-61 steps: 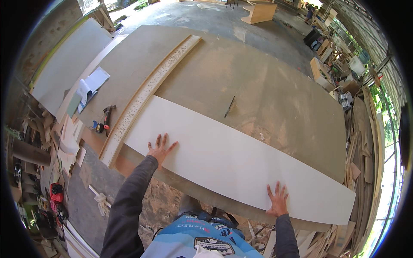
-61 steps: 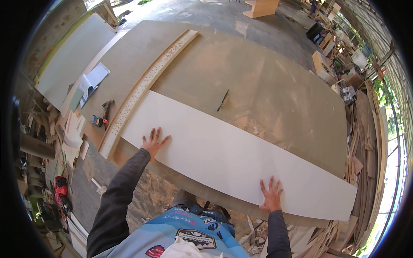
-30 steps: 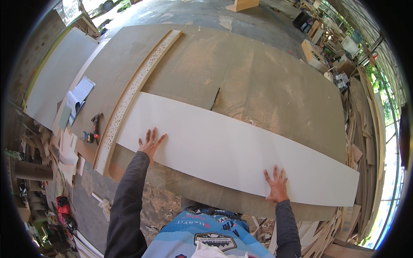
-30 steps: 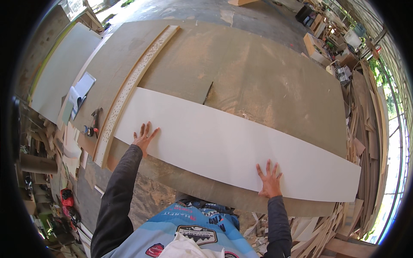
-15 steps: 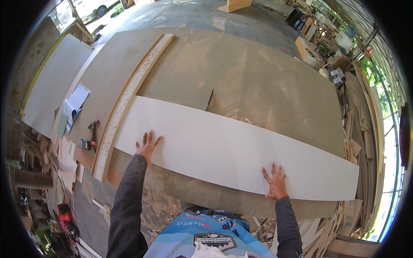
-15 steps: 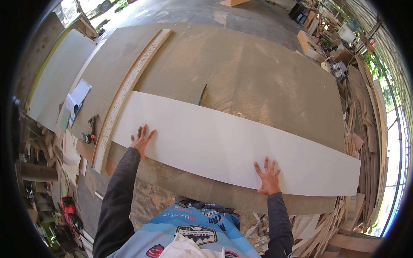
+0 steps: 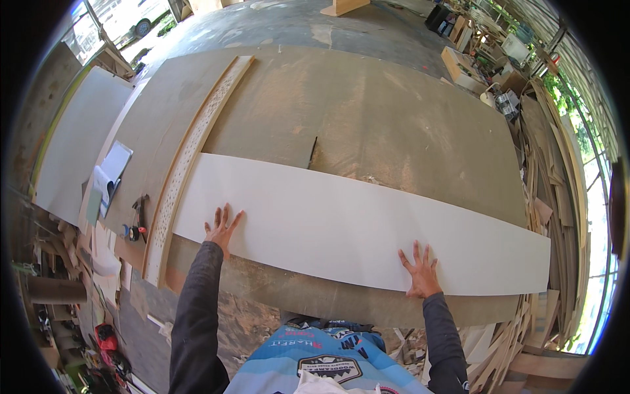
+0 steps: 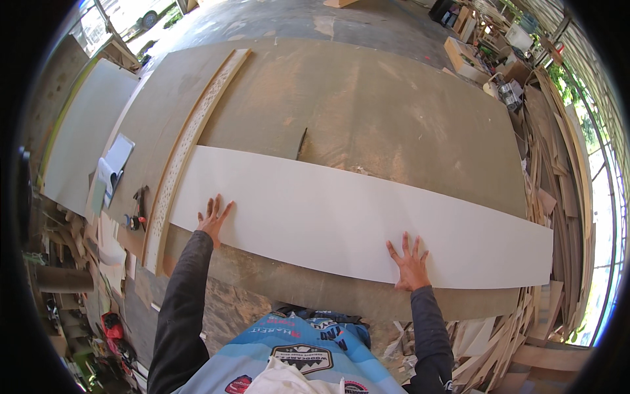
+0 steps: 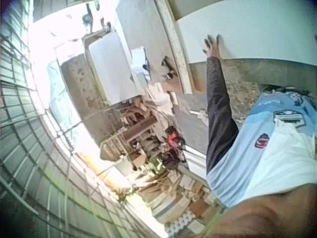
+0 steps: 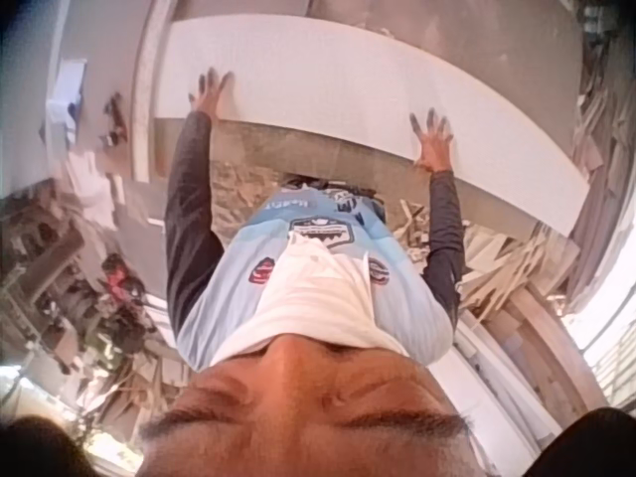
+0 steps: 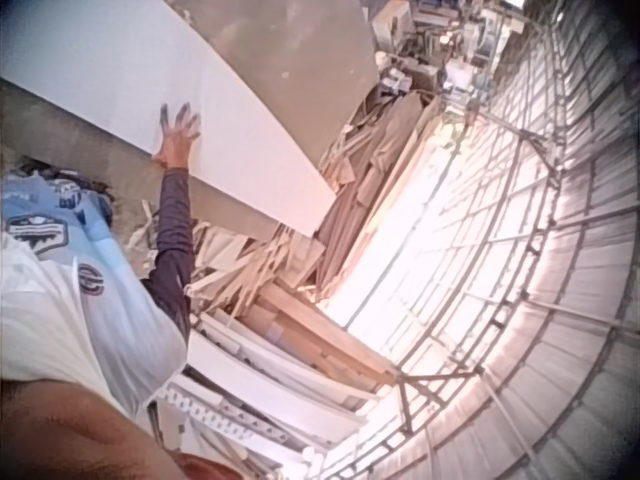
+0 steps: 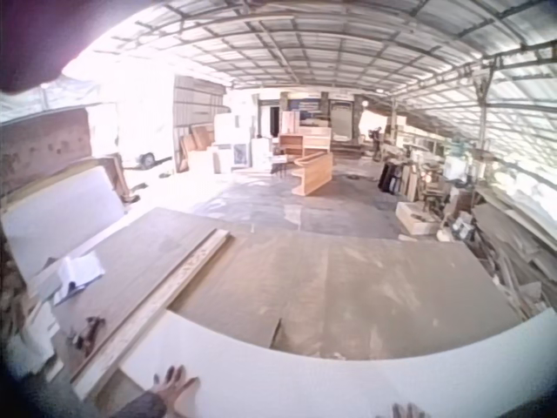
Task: The person measures a white wooden board with a tape measure, marks it with a pencil, hammers a wooden strip onto a workbench, and cuts a wood piece using a table saw.
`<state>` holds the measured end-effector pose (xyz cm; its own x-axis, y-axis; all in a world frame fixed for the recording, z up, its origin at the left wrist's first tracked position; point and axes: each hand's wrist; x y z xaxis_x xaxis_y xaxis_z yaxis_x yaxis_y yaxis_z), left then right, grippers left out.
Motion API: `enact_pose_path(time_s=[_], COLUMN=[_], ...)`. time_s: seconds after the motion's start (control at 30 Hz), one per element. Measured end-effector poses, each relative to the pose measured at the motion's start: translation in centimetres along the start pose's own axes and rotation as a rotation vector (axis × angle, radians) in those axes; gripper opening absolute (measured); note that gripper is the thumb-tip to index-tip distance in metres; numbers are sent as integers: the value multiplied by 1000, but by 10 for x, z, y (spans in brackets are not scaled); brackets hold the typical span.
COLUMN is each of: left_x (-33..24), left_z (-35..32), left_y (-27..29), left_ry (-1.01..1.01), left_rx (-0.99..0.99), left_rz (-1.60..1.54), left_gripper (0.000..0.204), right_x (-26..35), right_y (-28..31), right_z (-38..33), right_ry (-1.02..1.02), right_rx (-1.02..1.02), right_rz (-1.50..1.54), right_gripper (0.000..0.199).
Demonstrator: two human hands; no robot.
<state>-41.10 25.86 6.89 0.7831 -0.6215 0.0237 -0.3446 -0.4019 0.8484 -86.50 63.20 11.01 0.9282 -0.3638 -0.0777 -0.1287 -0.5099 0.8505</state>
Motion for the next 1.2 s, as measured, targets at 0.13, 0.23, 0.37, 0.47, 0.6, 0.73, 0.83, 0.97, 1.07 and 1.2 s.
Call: enact_pose_path(time_s=[0.13,0.23,0.37,0.47,0.6,0.73,0.83,0.97,1.07,1.2], left_x=[-3,-4,-4,-4,-2,-1,-1,-1,-3,-1], left_z=[1,4,4,6,10,14,14,14,14,19], left_y=[4,10,10,10,10,10,11,10,12,12], left_ry=[-3,-4,6,-1,-2,10,10,11,13,10], left_rx=[10,27,15,13,25,36,51,39,40,29], left_rz=[2,6,-8,-10,-8,6,11,3,5,3], left_gripper=[158,156,154,154,156,157,156,156,156,156], right_x=[-3,-3,-1,-1,-3,-3,-4,-4,-3,-5], right_y=[-2,-2,3,6,6,7,6,7,10,11], right_z=[1,4,5,6,7,10,11,12,10,14], right_ry=[-2,-2,-8,-18,-12,-18,-17,-18,-20,-23], right_rx=[-5,-17,-3,-14,-6,-2,-4,-7,1,-16], right_rz=[5,14,1,-9,6,-3,-2,10,15,23], right_gripper=[145,146,145,145,145,145,146,145,145,144])
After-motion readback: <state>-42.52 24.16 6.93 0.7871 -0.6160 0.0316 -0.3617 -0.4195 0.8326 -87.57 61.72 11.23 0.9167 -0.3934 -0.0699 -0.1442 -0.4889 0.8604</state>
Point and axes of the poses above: each hand's wrist, its own z-axis towards the middle knuckle, its own y-axis out of the back of the hand, x = y × z, and after that the axes turned 4 degrees about -y, right-handed
